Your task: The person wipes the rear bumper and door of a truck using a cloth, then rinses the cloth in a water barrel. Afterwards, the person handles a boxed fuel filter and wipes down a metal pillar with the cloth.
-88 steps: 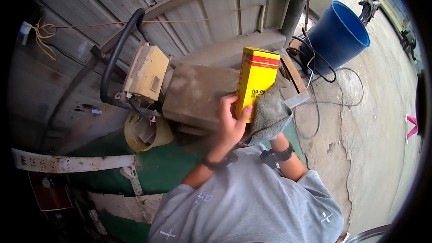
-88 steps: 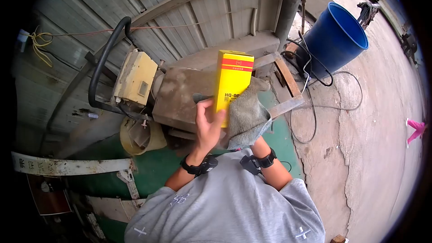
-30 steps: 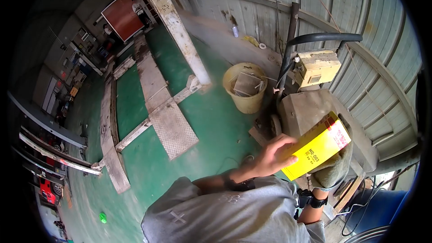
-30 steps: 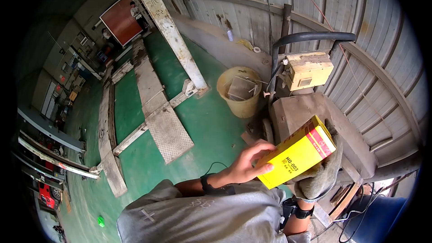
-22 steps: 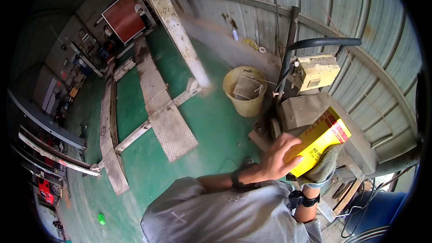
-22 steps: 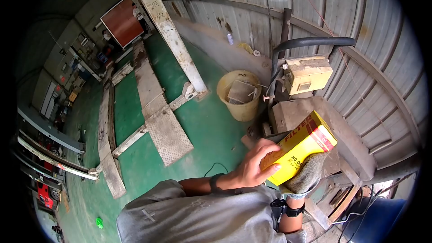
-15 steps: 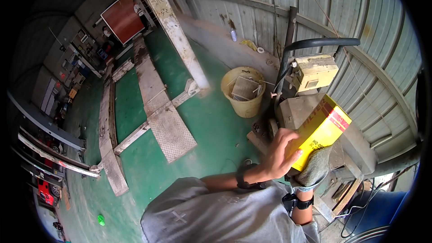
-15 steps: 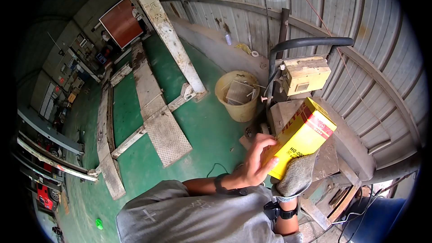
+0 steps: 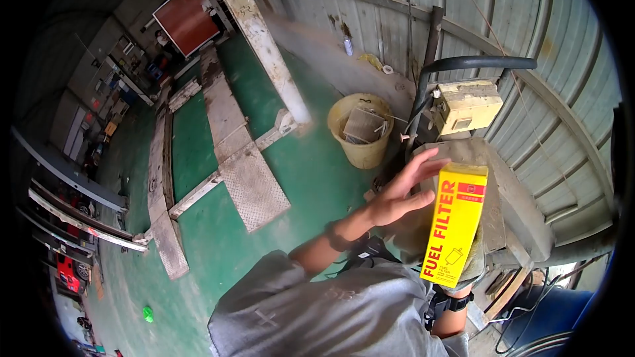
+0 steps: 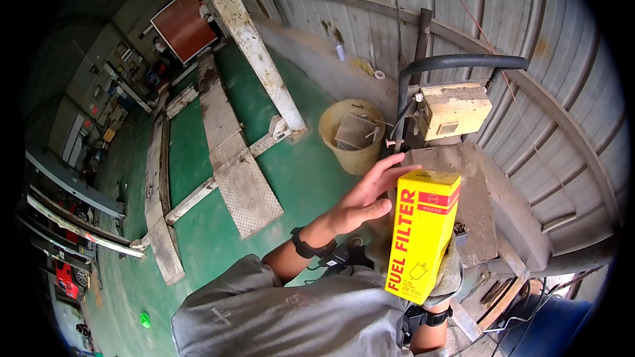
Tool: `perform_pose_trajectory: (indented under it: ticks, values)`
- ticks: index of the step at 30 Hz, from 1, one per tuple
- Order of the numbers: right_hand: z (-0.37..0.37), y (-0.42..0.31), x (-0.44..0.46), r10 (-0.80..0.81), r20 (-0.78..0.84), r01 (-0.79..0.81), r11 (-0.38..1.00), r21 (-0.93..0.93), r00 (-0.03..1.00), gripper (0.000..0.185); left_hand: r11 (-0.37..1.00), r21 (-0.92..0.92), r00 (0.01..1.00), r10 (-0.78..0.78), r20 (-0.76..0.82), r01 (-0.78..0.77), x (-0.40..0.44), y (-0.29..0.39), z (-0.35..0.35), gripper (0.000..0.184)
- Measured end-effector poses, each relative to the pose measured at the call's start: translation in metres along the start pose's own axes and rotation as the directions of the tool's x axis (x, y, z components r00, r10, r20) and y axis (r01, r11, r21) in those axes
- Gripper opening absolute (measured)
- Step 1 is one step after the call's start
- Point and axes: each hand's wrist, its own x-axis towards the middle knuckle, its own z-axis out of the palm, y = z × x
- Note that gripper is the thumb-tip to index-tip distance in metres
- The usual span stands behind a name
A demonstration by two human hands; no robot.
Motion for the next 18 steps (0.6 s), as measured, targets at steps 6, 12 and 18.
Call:
perform_pose_trajectory:
  ticks: [6,12,18]
  values:
    - [0.008,0.005,0.009,0.039,0.057,-0.039,0.999,-0.002,0.998,0.053,0.959,-0.241,0.985,-0.165,-0.042,0.150,-0.011,-0.006,0.000,0.071]
    - [0.004,0.002,0.012,0.028,0.049,-0.029,1.000,0.008,0.998,0.054,0.982,-0.188,0.952,-0.067,-0.300,0.010,-0.025,0.013,-0.006,0.060]
    - [-0.008,-0.010,0.014,0.009,0.022,-0.010,1.000,0.016,1.000,0.054,0.979,0.187,0.752,0.184,-0.633,-0.081,-0.026,0.037,-0.004,0.054]
